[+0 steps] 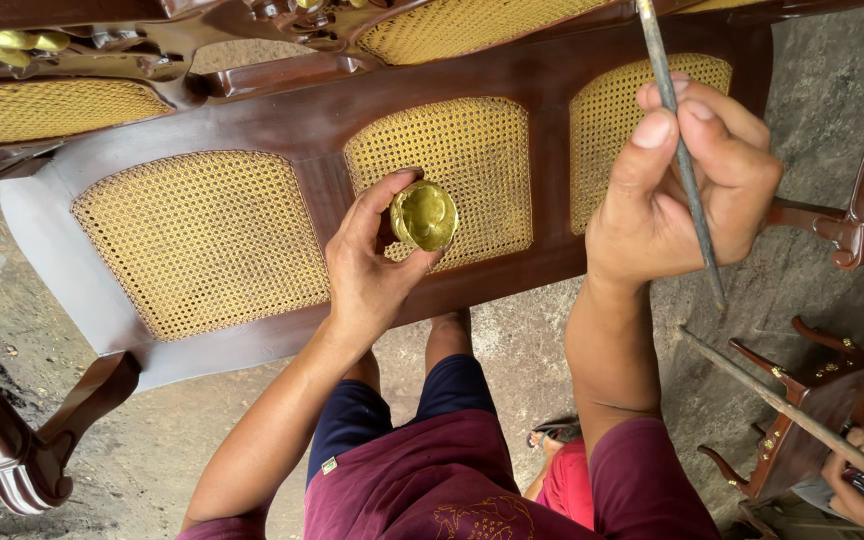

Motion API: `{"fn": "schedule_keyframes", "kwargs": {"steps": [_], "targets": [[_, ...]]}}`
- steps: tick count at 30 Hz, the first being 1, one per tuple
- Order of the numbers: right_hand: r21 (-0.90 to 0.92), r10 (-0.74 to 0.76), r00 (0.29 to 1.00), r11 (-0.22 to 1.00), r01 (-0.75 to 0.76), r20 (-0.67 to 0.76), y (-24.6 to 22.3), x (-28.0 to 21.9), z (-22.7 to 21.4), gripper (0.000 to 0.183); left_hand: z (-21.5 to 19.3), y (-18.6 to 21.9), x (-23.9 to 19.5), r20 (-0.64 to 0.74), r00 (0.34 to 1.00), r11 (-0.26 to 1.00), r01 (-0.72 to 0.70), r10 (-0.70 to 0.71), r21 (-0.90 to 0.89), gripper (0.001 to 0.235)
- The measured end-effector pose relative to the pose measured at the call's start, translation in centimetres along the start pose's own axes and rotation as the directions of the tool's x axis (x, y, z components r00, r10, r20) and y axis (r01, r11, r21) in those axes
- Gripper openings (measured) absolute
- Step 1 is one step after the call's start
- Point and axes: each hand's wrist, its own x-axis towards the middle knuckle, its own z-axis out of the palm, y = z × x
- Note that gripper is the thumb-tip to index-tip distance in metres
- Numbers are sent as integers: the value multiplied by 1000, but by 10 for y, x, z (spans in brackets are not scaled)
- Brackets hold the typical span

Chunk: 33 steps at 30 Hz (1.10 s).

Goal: The person uses a paintbrush to apply gold paint to the carved details on a wooden bench with woven seats. They repeatedly dip the brush into a small container and carefully paint the ornate carvings on the bench's frame.

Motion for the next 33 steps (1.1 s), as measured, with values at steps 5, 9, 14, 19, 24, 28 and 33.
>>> {"fn": "schedule_keyframes", "kwargs": {"steps": [5, 9, 14, 19, 24, 28, 33], "targets": [[9, 9, 1000, 1000, -9, -10, 1, 1, 1, 16, -2, 0, 0, -1, 1000, 1000, 15, -15, 14, 70], [31, 19, 1000, 999, -19, -5, 1, 0, 2, 16, -1, 0, 0, 6, 1000, 1000, 4, -4, -5, 70], [56, 28, 999, 998, -26, -26, 3, 2, 4, 16, 0, 1, 1, 7, 1000, 1000, 10, -11, 20, 70], [30, -12, 1000, 999, 12, -22, 5, 3, 4, 14, 0, 0, 1, 18, 1000, 1000, -2, 2, 20, 69], [67, 20, 999, 998, -17, -38, 6, 0, 2, 15, -1, -1, 1, 19, 1000, 1000, -8, 7, 31, 70], [44, 10, 1000, 999, -9, -27, 11, -6, 0, 15, 0, -2, 0, 10, 1000, 999, -22, 21, 42, 70], [36, -13, 1000, 999, 14, -25, 12, -11, -6, 14, 0, -3, 0, 7, 1000, 998, -15, 14, 55, 70]]}}
